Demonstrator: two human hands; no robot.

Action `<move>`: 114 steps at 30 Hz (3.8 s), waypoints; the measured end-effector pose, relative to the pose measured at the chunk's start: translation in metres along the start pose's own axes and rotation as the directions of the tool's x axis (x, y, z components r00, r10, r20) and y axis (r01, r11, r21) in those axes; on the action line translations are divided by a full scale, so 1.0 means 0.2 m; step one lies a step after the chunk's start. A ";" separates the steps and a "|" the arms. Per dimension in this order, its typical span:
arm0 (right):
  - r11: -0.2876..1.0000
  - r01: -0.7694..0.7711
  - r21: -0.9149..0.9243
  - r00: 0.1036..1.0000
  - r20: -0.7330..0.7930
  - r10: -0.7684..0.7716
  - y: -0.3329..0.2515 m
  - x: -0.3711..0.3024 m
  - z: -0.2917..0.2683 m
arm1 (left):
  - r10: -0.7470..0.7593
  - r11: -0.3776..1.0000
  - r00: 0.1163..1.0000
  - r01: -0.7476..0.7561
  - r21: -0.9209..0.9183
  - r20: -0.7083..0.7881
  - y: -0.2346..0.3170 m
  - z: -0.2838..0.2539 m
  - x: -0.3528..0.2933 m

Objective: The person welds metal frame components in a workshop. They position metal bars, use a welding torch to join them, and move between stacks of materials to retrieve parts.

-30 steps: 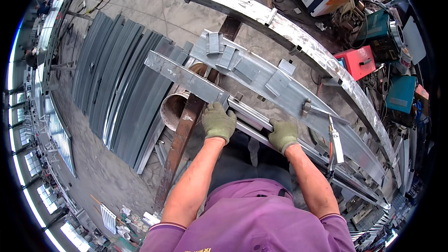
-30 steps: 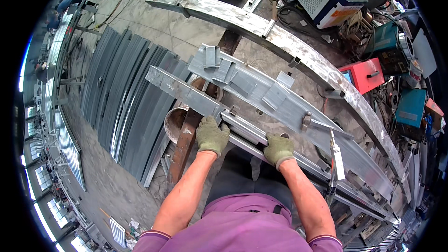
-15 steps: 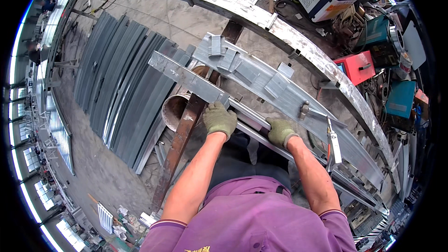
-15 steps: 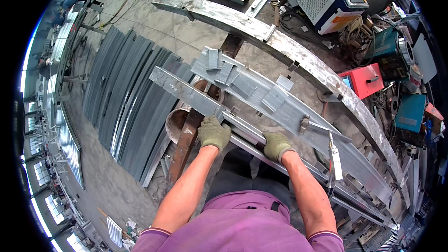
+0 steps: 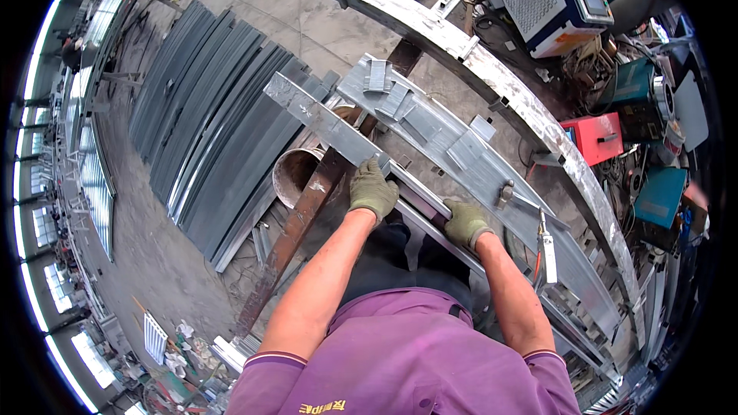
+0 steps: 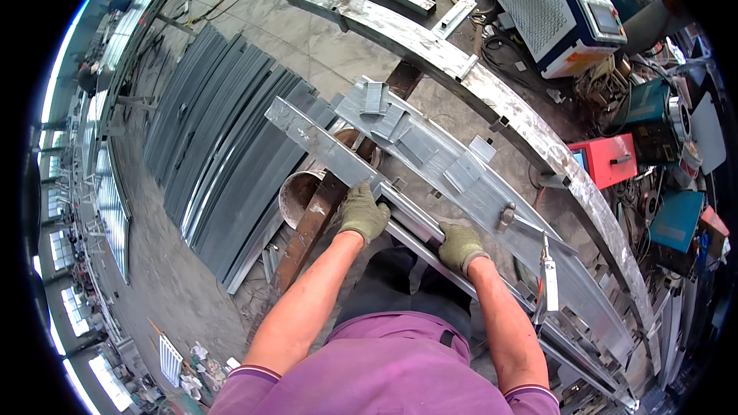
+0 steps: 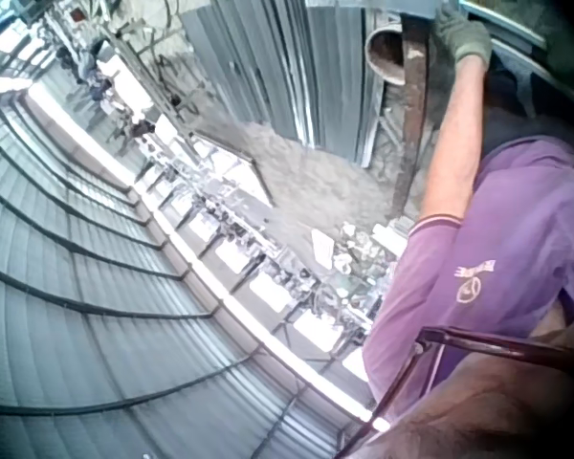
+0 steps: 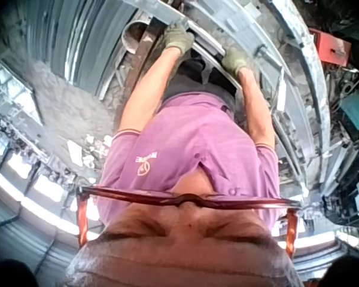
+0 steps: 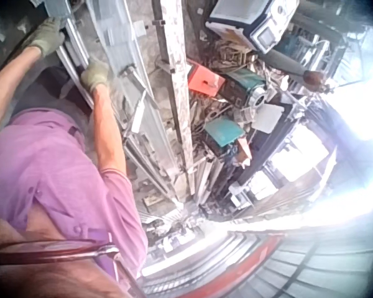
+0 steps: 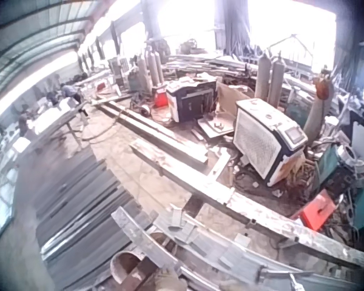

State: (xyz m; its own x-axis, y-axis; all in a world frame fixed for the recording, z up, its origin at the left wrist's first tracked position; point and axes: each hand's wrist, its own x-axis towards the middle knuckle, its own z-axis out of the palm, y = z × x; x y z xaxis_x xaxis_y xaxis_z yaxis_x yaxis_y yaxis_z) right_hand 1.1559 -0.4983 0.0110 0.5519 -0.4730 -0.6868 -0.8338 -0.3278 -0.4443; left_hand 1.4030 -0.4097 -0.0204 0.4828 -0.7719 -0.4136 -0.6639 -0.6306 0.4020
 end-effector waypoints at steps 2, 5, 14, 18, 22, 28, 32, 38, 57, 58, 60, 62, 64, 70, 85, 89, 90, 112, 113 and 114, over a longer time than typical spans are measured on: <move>1.000 0.013 0.014 1.000 -0.020 -0.013 0.00 0.00 0.00 | 0.051 0.994 0.997 -0.057 -0.092 -0.062 -0.05 0.01 -0.01; 0.999 -0.024 0.026 1.000 0.018 0.023 -0.03 -0.02 -0.05 | -0.039 0.888 0.996 -0.004 -0.459 -0.085 -0.01 -0.06 -0.09; 0.998 -0.035 -0.052 0.998 0.044 0.038 -0.09 -0.04 -0.10 | 0.057 0.878 0.950 -0.195 -0.438 -0.309 -0.08 0.16 -0.14; 0.997 -0.010 -0.074 0.997 0.074 0.016 -0.04 -0.02 -0.10 | 0.067 0.923 0.960 -0.163 -0.349 -0.271 -0.04 0.11 -0.16; 0.998 0.034 -0.050 0.999 0.024 -0.033 0.00 0.00 -0.07 | 0.047 0.930 0.959 -0.144 -0.339 -0.280 -0.02 0.09 -0.15; 0.999 0.030 -0.043 0.997 0.070 -0.027 0.00 0.01 -0.08 | 0.063 0.921 0.943 -0.181 -0.346 -0.325 -0.05 0.12 -0.13; 0.997 0.018 -0.078 0.995 0.095 -0.011 0.02 0.02 -0.07 | 0.057 0.920 0.948 -0.172 -0.353 -0.313 -0.04 0.12 -0.13; 0.998 0.035 -0.049 0.996 0.081 -0.031 0.02 0.01 -0.08 | 0.025 0.940 0.939 -0.140 -0.312 -0.344 -0.03 0.13 -0.13; 0.986 -0.060 -0.158 0.993 0.090 0.075 -0.11 -0.04 -0.13 | -0.014 0.984 0.952 -0.042 -0.176 -0.305 0.07 0.04 -0.17; 0.988 -0.065 -0.142 0.994 0.078 0.077 -0.08 -0.04 -0.12 | -0.006 0.984 0.949 -0.051 -0.173 -0.316 0.07 0.04 -0.17; 0.990 -0.076 -0.121 0.993 0.085 0.086 -0.09 -0.03 -0.11 | 0.011 0.984 0.942 -0.070 -0.163 -0.335 0.05 0.07 -0.18; 0.989 -0.087 -0.118 0.986 0.129 0.102 -0.13 -0.04 -0.16 | 0.045 0.982 0.911 -0.116 -0.150 -0.410 0.03 0.11 -0.19; 0.992 -0.063 -0.107 0.991 0.110 0.074 -0.12 -0.04 -0.17 | 0.064 0.979 0.904 -0.140 -0.151 -0.422 0.06 0.09 -0.20; 0.990 -0.080 -0.119 0.992 0.093 0.091 -0.11 -0.05 -0.15 | 0.090 0.980 0.875 -0.162 -0.113 -0.475 0.06 0.14 -0.23; 0.986 -0.067 -0.150 0.997 0.019 0.071 -0.07 -0.03 -0.07 | 0.107 0.988 0.898 -0.143 -0.053 -0.428 0.09 0.10 -0.26; 0.989 -0.010 -0.150 0.999 -0.055 0.002 -0.01 -0.02 -0.02 | 0.095 0.988 0.893 -0.137 -0.065 -0.441 0.10 0.13 -0.25; 0.989 -0.021 -0.148 0.999 -0.045 0.014 -0.02 -0.02 -0.03 | 0.095 0.989 0.891 -0.137 -0.063 -0.444 0.09 0.13 -0.24; 0.836 -0.356 0.418 0.647 -0.536 0.543 0.94 -1.54 0.22 | 0.115 0.993 0.888 -0.095 0.067 -0.446 0.07 0.15 -0.22; 0.826 -0.351 0.441 0.656 -0.514 0.553 0.95 -1.51 0.23 | 0.096 0.995 0.903 -0.086 0.043 -0.419 0.08 0.15 -0.22; 0.822 -0.336 0.460 0.680 -0.485 0.550 0.90 -1.43 0.21 | 0.072 0.997 0.912 -0.060 0.044 -0.404 0.06 0.15 -0.23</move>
State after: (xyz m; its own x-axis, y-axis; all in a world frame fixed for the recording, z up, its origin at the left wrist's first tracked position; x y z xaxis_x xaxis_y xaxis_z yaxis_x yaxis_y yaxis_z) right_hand 0.8470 -0.3887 0.1030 -0.0756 -0.8983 -0.4328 -0.8775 0.2661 -0.3989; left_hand 1.3556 -0.3793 -0.0204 0.6228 -0.7821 -0.0185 -0.7159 -0.5793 0.3897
